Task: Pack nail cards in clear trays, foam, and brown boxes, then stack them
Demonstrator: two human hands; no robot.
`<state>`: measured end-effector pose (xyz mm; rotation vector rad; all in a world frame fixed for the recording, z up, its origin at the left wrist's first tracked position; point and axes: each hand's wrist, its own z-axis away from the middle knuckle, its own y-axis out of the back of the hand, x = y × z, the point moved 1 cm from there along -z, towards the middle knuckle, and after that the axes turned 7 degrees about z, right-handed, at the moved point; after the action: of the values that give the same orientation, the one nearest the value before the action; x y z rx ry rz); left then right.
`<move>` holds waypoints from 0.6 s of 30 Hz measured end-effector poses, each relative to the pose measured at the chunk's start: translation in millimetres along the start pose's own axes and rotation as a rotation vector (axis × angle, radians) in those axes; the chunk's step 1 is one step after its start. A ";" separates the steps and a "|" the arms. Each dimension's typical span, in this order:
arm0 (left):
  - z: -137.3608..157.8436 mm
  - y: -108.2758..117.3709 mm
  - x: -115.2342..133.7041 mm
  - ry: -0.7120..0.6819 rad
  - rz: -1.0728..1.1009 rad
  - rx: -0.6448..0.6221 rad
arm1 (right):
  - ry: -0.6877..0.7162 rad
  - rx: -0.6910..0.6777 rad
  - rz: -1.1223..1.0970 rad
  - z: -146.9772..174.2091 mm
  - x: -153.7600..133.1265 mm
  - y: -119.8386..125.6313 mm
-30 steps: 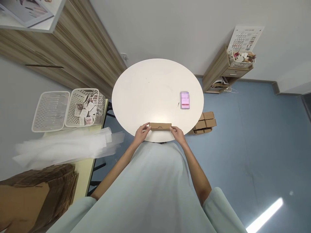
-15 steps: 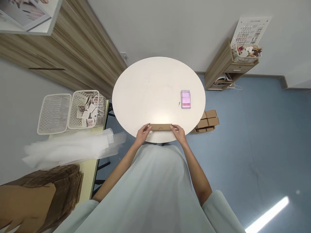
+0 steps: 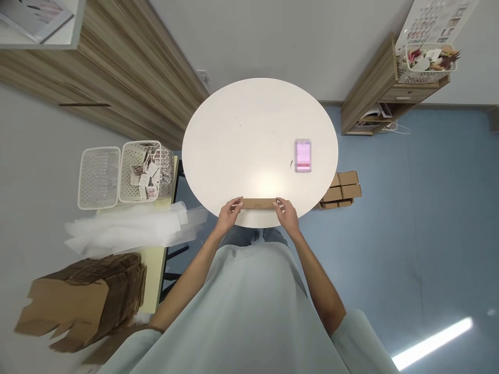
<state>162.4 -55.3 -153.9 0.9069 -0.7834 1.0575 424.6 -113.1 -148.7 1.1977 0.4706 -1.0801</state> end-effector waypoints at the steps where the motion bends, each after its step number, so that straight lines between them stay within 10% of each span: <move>1: 0.4 -1.2 -0.7 -0.002 0.003 0.009 | 0.007 -0.003 0.015 0.3 -0.9 -0.1; 18: 61.7 -31.4 -23.3 0.021 0.114 0.153 | 0.238 -0.067 0.061 27.9 29.7 10.9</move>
<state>178.6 -126.6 -155.6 0.9885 -0.7509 1.2384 441.0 -151.1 -156.7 1.2791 0.6443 -0.8670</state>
